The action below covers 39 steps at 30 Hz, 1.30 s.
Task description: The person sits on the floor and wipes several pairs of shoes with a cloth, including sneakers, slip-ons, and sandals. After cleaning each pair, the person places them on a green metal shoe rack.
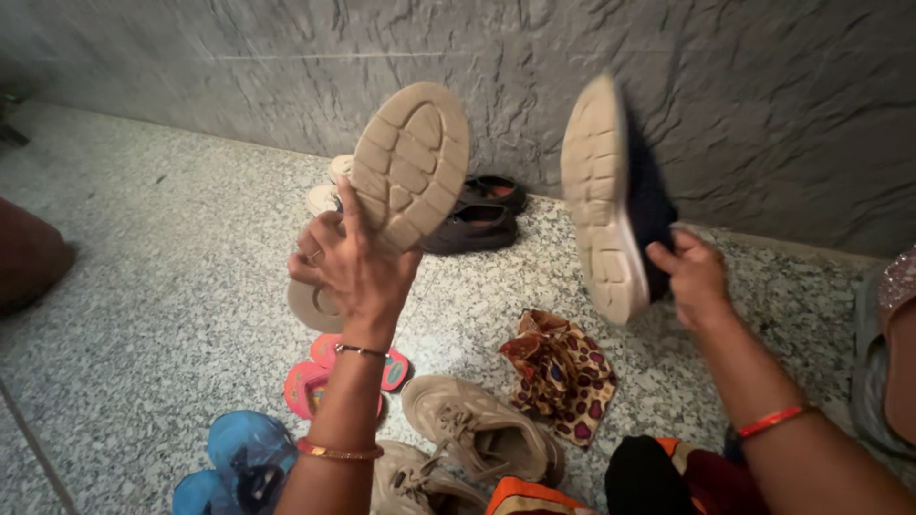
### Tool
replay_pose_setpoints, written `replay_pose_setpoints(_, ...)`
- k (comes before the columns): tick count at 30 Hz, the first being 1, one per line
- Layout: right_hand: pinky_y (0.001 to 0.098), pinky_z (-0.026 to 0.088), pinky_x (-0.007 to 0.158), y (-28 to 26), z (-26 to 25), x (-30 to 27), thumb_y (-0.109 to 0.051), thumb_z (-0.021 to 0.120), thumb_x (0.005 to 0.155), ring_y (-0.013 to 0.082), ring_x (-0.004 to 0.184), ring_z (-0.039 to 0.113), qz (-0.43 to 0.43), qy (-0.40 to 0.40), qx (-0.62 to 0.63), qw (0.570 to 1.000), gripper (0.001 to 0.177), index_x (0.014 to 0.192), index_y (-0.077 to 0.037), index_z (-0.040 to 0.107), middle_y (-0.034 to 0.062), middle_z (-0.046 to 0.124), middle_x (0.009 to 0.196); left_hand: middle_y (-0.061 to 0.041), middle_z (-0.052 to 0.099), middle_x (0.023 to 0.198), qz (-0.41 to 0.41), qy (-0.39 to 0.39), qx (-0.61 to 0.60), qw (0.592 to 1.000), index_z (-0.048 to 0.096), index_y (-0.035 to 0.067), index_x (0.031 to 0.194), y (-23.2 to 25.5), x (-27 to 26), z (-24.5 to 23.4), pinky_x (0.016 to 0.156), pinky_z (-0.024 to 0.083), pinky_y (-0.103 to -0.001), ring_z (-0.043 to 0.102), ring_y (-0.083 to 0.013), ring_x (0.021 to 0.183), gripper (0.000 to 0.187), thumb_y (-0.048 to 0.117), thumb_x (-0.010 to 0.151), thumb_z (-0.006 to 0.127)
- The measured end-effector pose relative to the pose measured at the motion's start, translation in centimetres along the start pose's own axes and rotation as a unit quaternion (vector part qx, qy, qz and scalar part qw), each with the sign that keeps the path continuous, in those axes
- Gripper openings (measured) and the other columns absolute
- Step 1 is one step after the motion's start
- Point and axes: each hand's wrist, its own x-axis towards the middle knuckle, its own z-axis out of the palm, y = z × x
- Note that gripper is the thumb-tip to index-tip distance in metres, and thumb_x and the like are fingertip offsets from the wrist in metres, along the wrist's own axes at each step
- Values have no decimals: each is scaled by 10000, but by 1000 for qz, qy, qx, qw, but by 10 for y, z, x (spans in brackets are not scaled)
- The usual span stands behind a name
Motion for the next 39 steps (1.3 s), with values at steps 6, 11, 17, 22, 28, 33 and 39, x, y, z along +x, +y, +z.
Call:
replay_pose_setpoints(6, 328, 499, 1001, 37, -26, 10, 10, 706, 939, 180, 1147, 626, -89, -20, 75, 993, 387, 1313, 25, 604, 70, 656, 1281, -214, 507, 1250, -59, 57, -116, 990, 406, 69, 1443, -17, -24, 48, 1023, 275, -609, 431, -426, 1218, 1095, 413, 538, 920)
replay_pose_setpoints(11, 487, 543, 752, 71, -42, -34, -143, 721, 1021, 423, 948, 662, 12, 68, -420, 905, 249, 1174, 49, 678, 249, 684, 1083, -310, 502, 1199, -80, -58, -218, 971, 403, -71, 1298, -5, -104, 97, 1013, 375, -591, 465, -513, 1152, 869, 318, 689, 887)
replay_pose_setpoints(17, 382, 562, 566, 55, -26, -43, -70, 616, 1041, 335, 854, 756, 15, 81, -166, 983, 214, 1066, 141, 592, 218, 668, 1028, -249, 597, 1148, -229, -137, -357, 895, 437, -24, 1191, -4, -130, 106, 924, 476, -493, 599, -429, 1080, 828, 347, 615, 903)
replay_pose_setpoints(22, 354, 568, 633, 46, -10, -41, -105, 614, 1056, 306, 779, 755, -70, 78, -152, 983, 199, 1093, 87, 649, 125, 734, 961, -258, 579, 1151, -188, -107, -316, 924, 431, -37, 1218, -17, -108, 90, 909, 475, -506, 586, -445, 1068, 891, 379, 607, 930)
replay_pose_setpoints(28, 468, 542, 747, 72, -14, -66, -214, 822, 922, 360, 884, 714, -9, 69, -413, 908, 319, 1059, 61, 739, 187, 731, 965, -211, 564, 1162, -191, -254, -223, 921, 468, 15, 1152, 1, -108, 72, 928, 475, -521, 537, -434, 1148, 824, 329, 544, 928)
replay_pose_setpoints(33, 385, 487, 900, 30, 8, -59, -204, 588, 1053, 236, 1097, 611, -26, -41, 106, 993, 430, 1450, -42, 555, 91, 623, 1330, -141, 554, 1176, -119, -213, -97, 965, 488, 117, 1322, 18, -56, 54, 938, 431, -520, 524, -359, 1167, 835, 263, 590, 863)
replay_pose_setpoints(39, 408, 471, 1125, -14, 36, -64, -283, 495, 1045, 215, 1217, 631, 203, -36, 385, 900, 460, 1458, -84, 526, 81, 626, 1359, -149, 547, 1184, 73, -95, 38, 992, 501, 150, 1465, 37, -27, 10, 1044, 265, -649, 483, -335, 1238, 821, 97, 668, 694)
